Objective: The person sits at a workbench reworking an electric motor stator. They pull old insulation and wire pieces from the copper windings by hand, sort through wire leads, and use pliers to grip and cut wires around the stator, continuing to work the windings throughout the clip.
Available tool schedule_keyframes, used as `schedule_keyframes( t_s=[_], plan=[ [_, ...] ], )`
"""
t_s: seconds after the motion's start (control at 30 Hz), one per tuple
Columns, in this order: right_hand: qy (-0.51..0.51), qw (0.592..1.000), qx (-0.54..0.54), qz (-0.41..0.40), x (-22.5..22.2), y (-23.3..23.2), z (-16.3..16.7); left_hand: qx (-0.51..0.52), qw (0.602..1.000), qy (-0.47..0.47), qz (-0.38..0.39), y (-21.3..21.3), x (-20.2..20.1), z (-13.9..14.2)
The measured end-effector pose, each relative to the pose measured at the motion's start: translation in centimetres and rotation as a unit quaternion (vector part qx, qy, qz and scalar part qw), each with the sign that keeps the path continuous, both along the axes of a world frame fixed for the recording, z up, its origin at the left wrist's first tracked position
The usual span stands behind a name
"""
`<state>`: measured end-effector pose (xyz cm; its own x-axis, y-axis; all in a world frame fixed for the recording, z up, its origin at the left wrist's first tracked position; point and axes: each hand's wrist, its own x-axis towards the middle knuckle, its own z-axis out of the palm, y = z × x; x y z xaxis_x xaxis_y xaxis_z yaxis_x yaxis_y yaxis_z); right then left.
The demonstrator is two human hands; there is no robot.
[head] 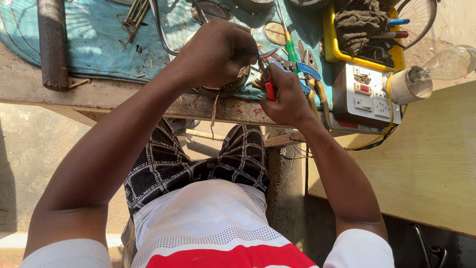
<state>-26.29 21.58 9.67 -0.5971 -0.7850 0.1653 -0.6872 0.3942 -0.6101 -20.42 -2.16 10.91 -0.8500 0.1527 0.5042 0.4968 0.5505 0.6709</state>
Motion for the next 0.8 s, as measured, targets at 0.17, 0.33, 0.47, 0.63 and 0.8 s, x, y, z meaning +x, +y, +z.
schedule_keyframes(
  t_s=[0.17, 0.33, 0.47, 0.63, 0.8],
  plan=[
    [0.002, 1.000, -0.006, -0.016, 0.0, -0.4, -0.1, -0.002, 1.000, 0.026, -0.001, -0.2, -0.1, 0.0],
    [0.016, 1.000, 0.010, 0.002, -0.2, 0.0, 0.7, 0.006, 1.000, 0.029, 0.001, -0.3, -0.2, 0.1],
    [0.061, 0.998, 0.024, 0.010, -0.1, 0.2, 1.1, 0.009, 0.998, 0.062, 0.002, -0.1, -0.4, 0.1],
    [0.107, 0.994, -0.028, 0.008, 0.4, 0.0, 0.7, 0.020, 1.000, 0.013, 0.010, -0.3, -0.1, 0.1],
    [0.098, 0.995, -0.006, -0.012, 0.2, -0.2, 0.5, 0.028, 0.998, 0.048, 0.002, -0.4, 0.0, 0.3]
  ],
)
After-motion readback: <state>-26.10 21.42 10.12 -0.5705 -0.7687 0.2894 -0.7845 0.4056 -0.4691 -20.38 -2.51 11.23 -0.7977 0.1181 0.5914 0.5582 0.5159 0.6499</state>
